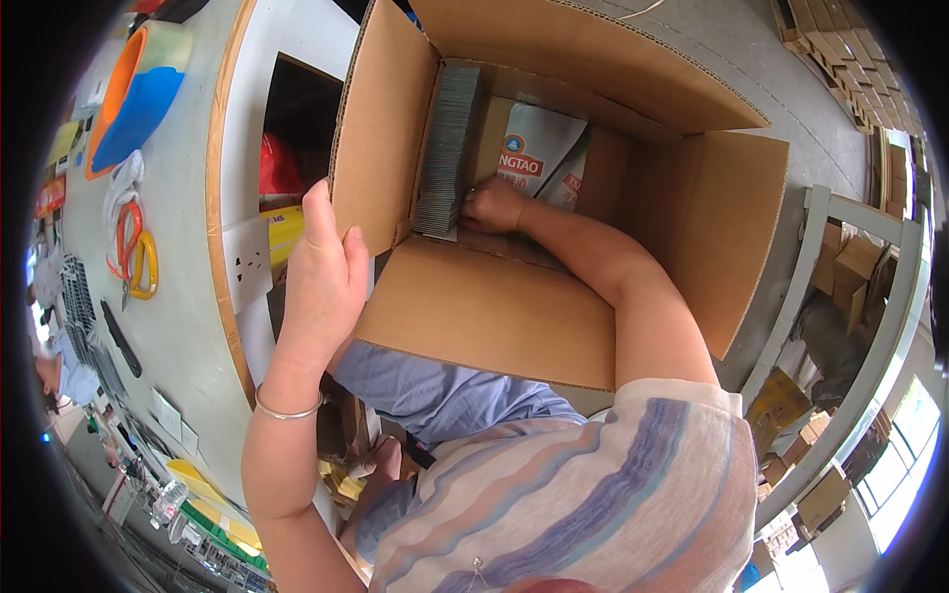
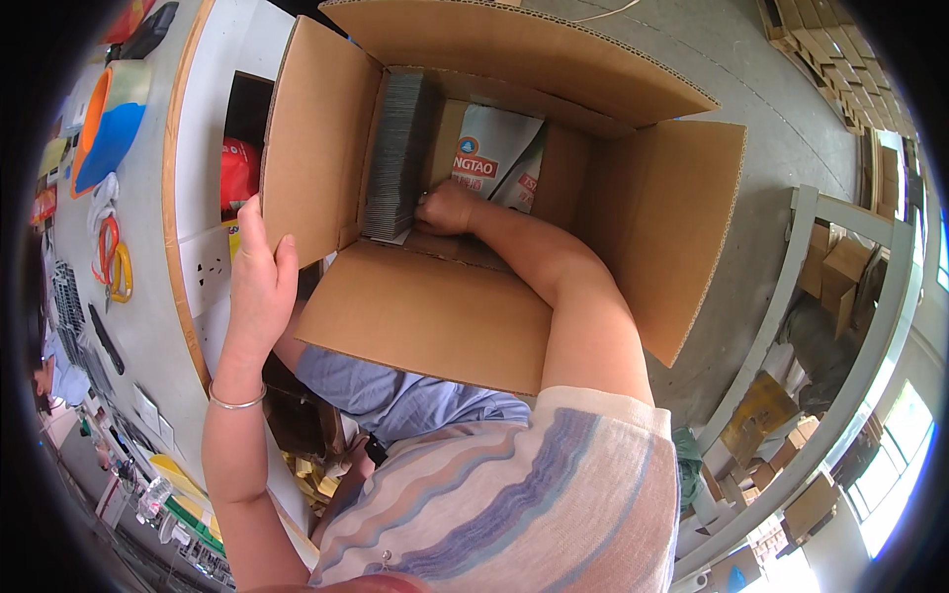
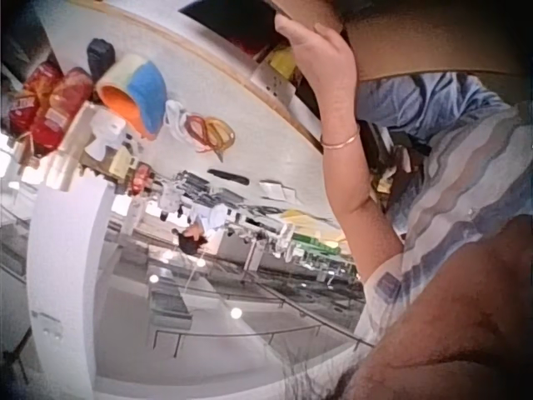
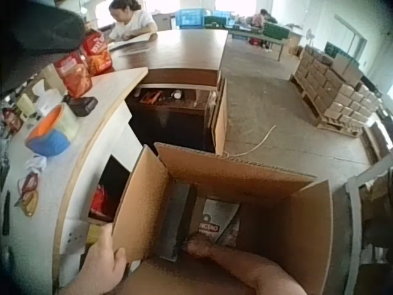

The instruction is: Applying labels to components and assembling them onto metal heatsinks, then packing them into a cardboard box.

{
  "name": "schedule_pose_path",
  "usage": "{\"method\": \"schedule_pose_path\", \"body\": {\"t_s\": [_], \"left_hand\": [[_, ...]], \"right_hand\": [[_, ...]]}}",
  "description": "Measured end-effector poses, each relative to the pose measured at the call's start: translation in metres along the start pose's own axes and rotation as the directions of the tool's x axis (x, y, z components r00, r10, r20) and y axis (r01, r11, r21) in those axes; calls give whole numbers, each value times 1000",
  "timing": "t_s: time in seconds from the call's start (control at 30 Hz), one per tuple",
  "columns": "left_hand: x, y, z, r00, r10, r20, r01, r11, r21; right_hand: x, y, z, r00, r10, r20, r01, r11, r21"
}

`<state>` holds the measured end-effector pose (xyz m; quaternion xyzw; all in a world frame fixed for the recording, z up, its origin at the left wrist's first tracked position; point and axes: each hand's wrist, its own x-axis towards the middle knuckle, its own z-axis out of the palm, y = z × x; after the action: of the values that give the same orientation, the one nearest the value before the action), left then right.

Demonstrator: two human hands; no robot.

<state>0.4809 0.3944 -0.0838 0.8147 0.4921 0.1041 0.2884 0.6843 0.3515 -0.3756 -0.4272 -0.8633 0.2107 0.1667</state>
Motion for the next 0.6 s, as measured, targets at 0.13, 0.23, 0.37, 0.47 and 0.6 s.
{"method": "schedule_pose_path", "body": {"t_s": [0.13,0.23,0.37,0.47,0.6], "left_hand": [[3,-2,-1,999,34,-16,-34,999,-4],[1,-2,-1,1000,26,-11,-27,1000,-7],[0,-2,1,998,61,-31,-61,998,-25],[1,-3,3,999,39,-13,-39,999,-14],[1,-2,4,997,76,-33,-76,997,3]], "right_hand": [[-3,0,-7,998,-57,-34,59,997,50],[-1,-6,-27,986,-139,-90,148,983,105],[0,-9,-34,958,-236,-165,248,967,58],[3,-8,-36,947,-263,-184,273,962,29],[7,-8,-36,934,-311,-175,318,948,14]]}}
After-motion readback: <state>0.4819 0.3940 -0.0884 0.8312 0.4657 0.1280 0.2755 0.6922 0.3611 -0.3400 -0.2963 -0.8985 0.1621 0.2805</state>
